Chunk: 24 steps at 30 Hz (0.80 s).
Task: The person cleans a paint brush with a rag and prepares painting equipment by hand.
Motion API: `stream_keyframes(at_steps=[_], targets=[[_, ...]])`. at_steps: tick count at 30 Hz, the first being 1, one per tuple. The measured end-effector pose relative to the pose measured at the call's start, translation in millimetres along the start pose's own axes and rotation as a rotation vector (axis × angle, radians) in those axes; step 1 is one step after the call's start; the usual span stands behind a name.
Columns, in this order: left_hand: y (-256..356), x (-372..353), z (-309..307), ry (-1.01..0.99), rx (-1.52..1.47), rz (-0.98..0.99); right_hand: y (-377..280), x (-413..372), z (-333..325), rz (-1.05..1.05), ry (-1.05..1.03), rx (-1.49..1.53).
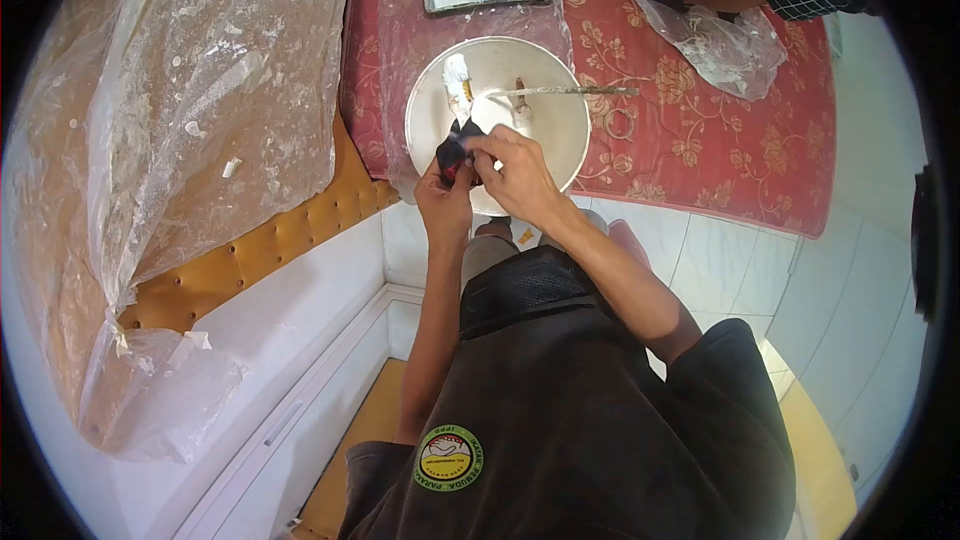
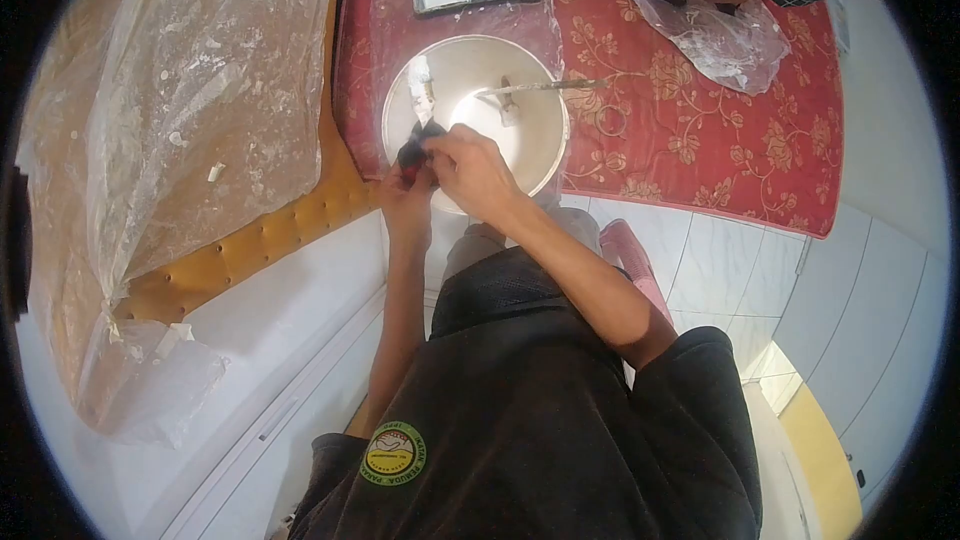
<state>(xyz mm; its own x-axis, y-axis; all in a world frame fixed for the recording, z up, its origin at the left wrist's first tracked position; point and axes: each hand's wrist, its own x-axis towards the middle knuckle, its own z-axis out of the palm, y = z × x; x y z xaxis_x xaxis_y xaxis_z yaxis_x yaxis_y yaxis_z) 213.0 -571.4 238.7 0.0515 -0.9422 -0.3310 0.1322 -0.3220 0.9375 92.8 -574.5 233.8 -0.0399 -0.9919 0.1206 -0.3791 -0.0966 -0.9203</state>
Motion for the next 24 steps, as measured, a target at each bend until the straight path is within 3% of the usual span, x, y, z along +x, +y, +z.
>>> stream_keyframes(at_steps=[3,8,14,20,24], targets=[[-0.7,-4.4,6.4,0.015,-0.025,0.02,-0.2,1.0,-4.6,-0.036,0.009,0.116],[-11.4,-6.8,3.3,-0.045,0.08,0.011,-9.2,14.1,-5.7,0.187,0.043,0.016],[-13.1,-6.3,8.9,0.044,-0.054,0.04,2.0,-2.9,0.2,0.041,0.039,0.002],[-19.0,-15.1,10.3,-0.062,0.122,0.003,8.4,13.9,2.6,0.137,0.147,-0.082],[-23.9,-17.3,14.5,0.061,0.047,0.033,6.0,-2.0,-0.4,0.133,0.034,-0.103]])
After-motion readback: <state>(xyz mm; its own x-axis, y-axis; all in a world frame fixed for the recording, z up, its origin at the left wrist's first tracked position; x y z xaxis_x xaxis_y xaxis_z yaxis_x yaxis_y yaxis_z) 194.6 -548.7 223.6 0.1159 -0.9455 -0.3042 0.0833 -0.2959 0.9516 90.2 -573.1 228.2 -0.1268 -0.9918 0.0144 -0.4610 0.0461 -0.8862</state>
